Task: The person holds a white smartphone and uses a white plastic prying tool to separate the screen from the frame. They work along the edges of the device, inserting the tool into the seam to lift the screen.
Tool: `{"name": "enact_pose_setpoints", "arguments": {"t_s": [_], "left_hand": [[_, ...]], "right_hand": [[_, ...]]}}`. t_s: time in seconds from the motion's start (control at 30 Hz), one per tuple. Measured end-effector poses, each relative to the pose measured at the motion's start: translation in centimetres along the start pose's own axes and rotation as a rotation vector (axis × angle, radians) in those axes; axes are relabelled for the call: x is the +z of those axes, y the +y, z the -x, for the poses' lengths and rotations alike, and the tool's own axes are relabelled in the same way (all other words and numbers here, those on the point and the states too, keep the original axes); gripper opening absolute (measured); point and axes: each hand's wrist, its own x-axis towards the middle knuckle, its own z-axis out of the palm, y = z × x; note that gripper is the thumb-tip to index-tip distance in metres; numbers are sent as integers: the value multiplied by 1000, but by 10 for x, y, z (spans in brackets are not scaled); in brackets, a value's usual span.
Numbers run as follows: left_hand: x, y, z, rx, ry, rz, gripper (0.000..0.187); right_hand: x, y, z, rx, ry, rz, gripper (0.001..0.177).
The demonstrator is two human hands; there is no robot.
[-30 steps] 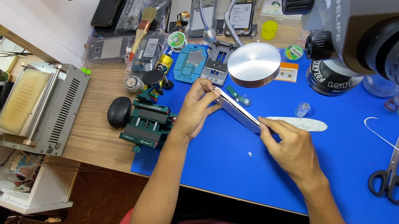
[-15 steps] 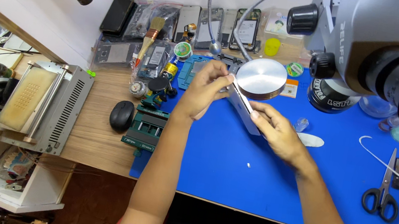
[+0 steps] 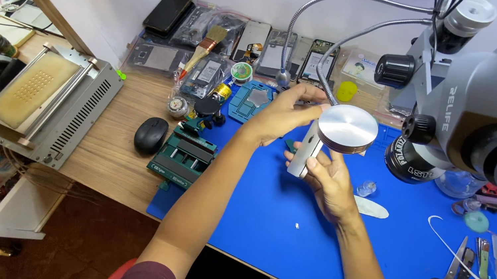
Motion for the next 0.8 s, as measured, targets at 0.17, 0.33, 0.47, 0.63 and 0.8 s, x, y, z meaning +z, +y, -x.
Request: {"name": "enact_pose_setpoints", "arguments": {"t_s": [0.17, 0.33, 0.47, 0.63, 0.8], "left_hand": [[-8, 7, 52, 54, 34, -189, 44], [-9, 2, 91, -17, 13, -302, 44], [-15, -2, 91, -21, 4, -303, 36], [-22, 8, 84, -25, -57, -385, 34], [-28, 22, 84, -26, -126, -550, 47]], "right_hand": [[-27, 28, -14, -26, 55, -55, 81], [-18, 28, -17, -86, 47, -51, 74], [-5, 23, -14, -97, 17, -27, 74], [6, 15, -10, -72, 45, -48, 74], [11, 16, -7, -27, 56, -73, 71]]}}
